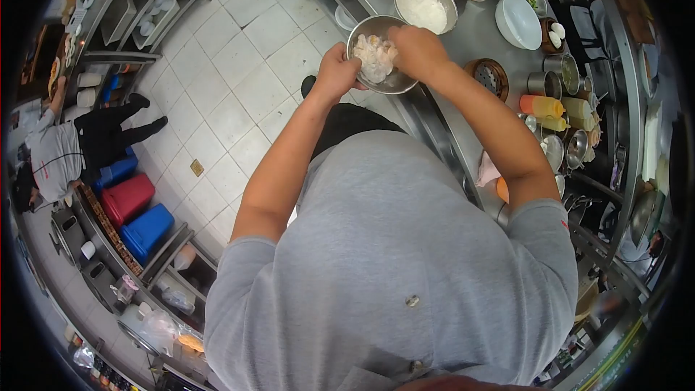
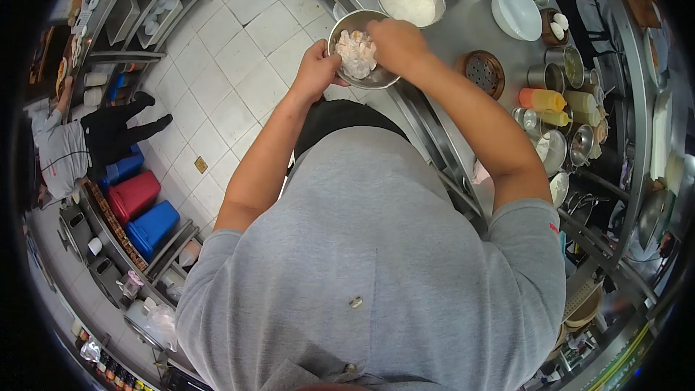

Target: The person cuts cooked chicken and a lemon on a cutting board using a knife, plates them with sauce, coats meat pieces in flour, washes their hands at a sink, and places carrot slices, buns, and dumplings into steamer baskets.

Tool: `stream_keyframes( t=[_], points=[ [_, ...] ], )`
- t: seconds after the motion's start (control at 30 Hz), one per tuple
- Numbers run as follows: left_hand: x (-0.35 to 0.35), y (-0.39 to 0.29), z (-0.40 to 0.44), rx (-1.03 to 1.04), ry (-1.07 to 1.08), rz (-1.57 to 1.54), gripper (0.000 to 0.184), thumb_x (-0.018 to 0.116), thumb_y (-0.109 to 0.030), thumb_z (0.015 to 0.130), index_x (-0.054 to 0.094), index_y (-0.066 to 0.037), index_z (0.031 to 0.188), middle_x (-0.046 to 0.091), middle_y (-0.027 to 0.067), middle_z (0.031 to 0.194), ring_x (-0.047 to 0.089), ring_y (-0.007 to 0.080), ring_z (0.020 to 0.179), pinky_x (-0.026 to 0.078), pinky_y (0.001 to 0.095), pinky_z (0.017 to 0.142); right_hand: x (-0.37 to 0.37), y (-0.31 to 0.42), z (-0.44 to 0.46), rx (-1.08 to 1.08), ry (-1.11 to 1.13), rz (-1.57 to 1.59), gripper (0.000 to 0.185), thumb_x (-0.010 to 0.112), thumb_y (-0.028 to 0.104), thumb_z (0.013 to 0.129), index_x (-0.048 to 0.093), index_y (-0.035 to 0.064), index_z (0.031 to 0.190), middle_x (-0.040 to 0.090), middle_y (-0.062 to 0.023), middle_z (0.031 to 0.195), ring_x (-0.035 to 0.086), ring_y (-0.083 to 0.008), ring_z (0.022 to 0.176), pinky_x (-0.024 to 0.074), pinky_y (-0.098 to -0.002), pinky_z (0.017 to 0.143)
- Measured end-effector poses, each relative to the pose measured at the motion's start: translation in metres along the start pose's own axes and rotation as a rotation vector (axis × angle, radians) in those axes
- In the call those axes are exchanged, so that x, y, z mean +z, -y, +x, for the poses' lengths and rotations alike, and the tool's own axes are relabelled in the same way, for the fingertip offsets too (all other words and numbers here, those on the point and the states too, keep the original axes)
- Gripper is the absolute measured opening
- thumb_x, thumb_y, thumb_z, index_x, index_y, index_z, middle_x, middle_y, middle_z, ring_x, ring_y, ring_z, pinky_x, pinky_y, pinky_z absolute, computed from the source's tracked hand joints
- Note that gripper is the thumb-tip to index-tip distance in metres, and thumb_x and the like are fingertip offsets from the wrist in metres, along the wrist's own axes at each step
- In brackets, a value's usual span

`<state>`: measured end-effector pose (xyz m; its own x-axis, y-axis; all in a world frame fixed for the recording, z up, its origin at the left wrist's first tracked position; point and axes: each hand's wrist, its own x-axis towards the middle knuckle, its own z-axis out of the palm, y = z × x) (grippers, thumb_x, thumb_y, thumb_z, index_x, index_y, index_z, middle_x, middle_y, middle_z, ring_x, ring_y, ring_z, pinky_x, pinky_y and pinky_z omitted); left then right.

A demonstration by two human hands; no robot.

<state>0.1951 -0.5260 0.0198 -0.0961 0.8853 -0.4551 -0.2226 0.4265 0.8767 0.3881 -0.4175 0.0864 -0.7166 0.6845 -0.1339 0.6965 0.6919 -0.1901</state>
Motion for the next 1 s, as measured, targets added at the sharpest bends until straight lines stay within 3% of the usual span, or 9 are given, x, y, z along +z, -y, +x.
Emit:
stream_keyframes(
  t=[0.13,0.23,0.37,0.5,0.63,0.67,0.73,0.9,1.0],
  points=[
    [-0.003,-0.001,0.003,0.013,-0.022,0.009,0.025,0.059,0.001,0.095,0.062,0.009,0.118,0.073,0.0181,0.101,0.080,0.0262,0.080,0.071,0.0368,0.063,-0.040,-0.009,0.005,0.105,-0.012,0.306,0.039,0.083,0.017,0.079,0.078,-0.0016,0.112,0.078,-0.0265,0.098,0.078,-0.0408,0.092,0.0607,-0.0470,0.083],
    [-0.002,-0.002,0.001,0.013,-0.039,-0.015,0.022,0.059,0.001,0.096,0.062,0.009,0.116,0.072,0.0176,0.100,0.080,0.0264,0.080,0.072,0.0373,0.063,-0.082,-0.014,0.010,0.147,0.032,0.362,0.043,0.084,0.024,0.077,0.078,-0.0011,0.112,0.080,-0.0245,0.102,0.077,-0.0423,0.094,0.0604,-0.0482,0.085],
    [-0.002,-0.004,-0.003,0.027,-0.049,-0.056,0.019,0.059,0.000,0.096,0.061,0.007,0.113,0.071,0.0170,0.100,0.080,0.0263,0.080,0.072,0.0377,0.063,-0.114,-0.036,0.016,0.122,-0.089,0.446,0.043,0.083,0.023,0.076,0.076,-0.0020,0.111,0.078,-0.0244,0.097,0.078,-0.0394,0.090,0.0603,-0.0471,0.081],
    [-0.003,-0.009,-0.007,-0.001,-0.073,-0.080,0.016,0.059,0.001,0.097,0.060,0.007,0.112,0.071,0.0176,0.102,0.079,0.0269,0.080,0.072,0.0375,0.063,-0.108,-0.065,0.034,0.200,-0.186,0.234,0.044,0.081,0.022,0.076,0.077,0.0005,0.114,0.079,-0.0239,0.097,0.078,-0.0381,0.087,0.0603,-0.0473,0.080],
    [-0.003,-0.013,-0.010,-0.010,-0.085,-0.076,0.013,0.060,0.001,0.098,0.058,0.007,0.109,0.070,0.0185,0.102,0.079,0.0279,0.081,0.072,0.0373,0.063,-0.041,-0.092,0.056,0.303,-0.151,0.201,0.043,0.078,0.025,0.086,0.080,0.0082,0.125,0.078,-0.0274,0.111,0.077,-0.0408,0.110,0.0598,-0.0501,0.098],
    [-0.003,-0.012,-0.008,-0.007,-0.082,-0.073,0.013,0.060,0.001,0.098,0.058,0.007,0.109,0.070,0.0185,0.102,0.079,0.0279,0.081,0.072,0.0373,0.063,-0.019,-0.101,0.061,0.305,-0.155,0.202,0.043,0.078,0.025,0.086,0.080,0.0082,0.125,0.078,-0.0274,0.111,0.077,-0.0408,0.110,0.0598,-0.0501,0.098],
    [-0.006,-0.006,-0.005,-0.023,-0.085,-0.106,0.009,0.060,0.002,0.097,0.056,0.006,0.104,0.069,0.0180,0.101,0.079,0.0281,0.081,0.073,0.0374,0.063,0.013,-0.112,0.069,0.133,-0.058,0.135,0.044,0.071,0.024,0.094,0.079,0.0128,0.136,0.074,-0.0280,0.123,0.071,-0.0404,0.128,0.0553,-0.0488,0.111],
    [-0.009,-0.003,-0.006,-0.010,-0.090,-0.095,0.007,0.060,0.001,0.096,0.055,0.004,0.101,0.068,0.0171,0.100,0.079,0.0281,0.081,0.073,0.0377,0.063,-0.005,-0.113,0.062,0.191,0.209,0.088,0.050,0.064,0.020,0.099,0.074,0.0153,0.148,0.073,-0.0276,0.134,0.068,-0.0409,0.133,0.0529,-0.0478,0.115],
    [-0.010,-0.007,-0.005,-0.009,-0.097,-0.093,0.007,0.059,0.001,0.096,0.055,0.003,0.101,0.067,0.0170,0.099,0.079,0.0277,0.081,0.073,0.0377,0.063,-0.022,-0.127,0.078,0.078,0.363,0.103,0.049,0.065,0.021,0.099,0.075,0.0149,0.146,0.072,-0.0279,0.140,0.069,-0.0390,0.133,0.0533,-0.0459,0.114]
  ],
)
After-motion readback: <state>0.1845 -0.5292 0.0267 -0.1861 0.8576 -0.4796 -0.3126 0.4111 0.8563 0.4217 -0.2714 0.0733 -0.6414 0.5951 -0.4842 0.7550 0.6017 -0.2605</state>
